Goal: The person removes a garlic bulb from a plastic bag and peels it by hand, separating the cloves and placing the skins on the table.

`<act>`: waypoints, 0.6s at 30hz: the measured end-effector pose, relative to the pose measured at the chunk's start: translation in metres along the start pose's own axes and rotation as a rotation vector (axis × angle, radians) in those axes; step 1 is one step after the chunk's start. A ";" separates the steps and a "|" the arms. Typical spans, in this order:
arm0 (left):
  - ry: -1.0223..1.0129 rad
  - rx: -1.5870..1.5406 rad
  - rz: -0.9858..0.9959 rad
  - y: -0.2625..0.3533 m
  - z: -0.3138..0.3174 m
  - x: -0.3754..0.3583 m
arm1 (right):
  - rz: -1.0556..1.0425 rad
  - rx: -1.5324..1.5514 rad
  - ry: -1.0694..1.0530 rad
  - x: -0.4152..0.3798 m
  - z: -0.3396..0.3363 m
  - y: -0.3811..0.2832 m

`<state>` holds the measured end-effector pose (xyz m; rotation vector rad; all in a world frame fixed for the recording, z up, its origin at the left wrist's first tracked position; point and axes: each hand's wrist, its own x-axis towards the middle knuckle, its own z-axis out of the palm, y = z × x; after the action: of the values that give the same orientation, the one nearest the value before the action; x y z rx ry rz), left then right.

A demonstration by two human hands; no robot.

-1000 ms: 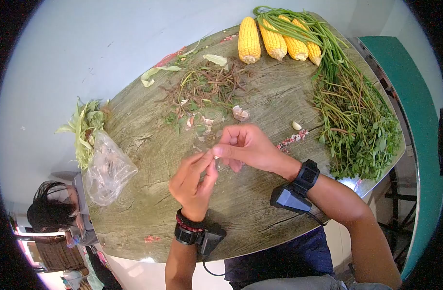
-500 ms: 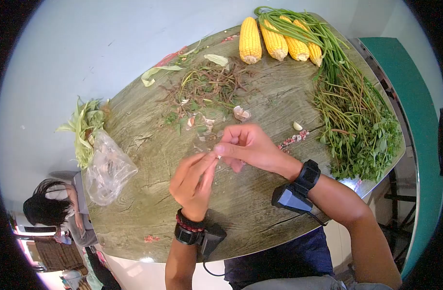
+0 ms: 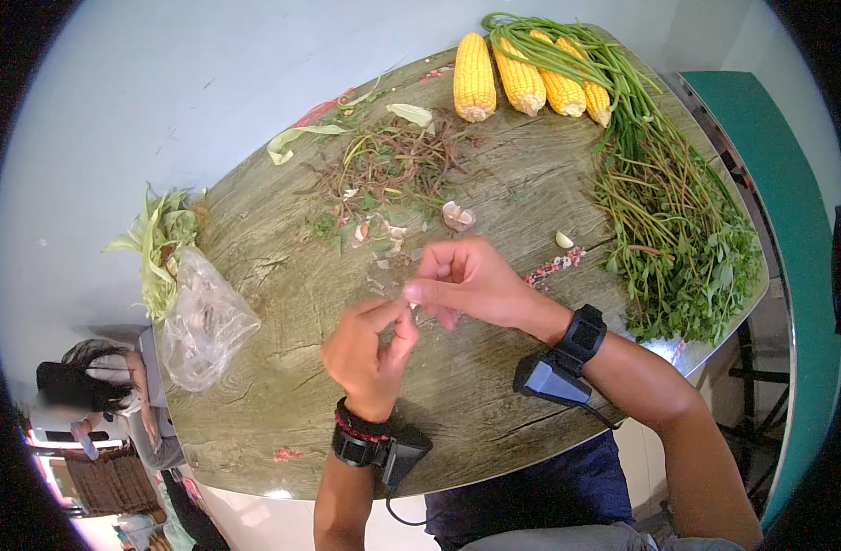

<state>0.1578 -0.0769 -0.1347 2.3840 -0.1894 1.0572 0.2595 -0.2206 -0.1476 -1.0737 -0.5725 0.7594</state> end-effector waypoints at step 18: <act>0.065 -0.179 -0.408 -0.012 0.001 0.001 | 0.045 0.071 -0.138 -0.003 -0.002 -0.006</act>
<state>0.1634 -0.0669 -0.1396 2.1033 0.2098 0.8801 0.2605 -0.2261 -0.1429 -0.9767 -0.6357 0.8917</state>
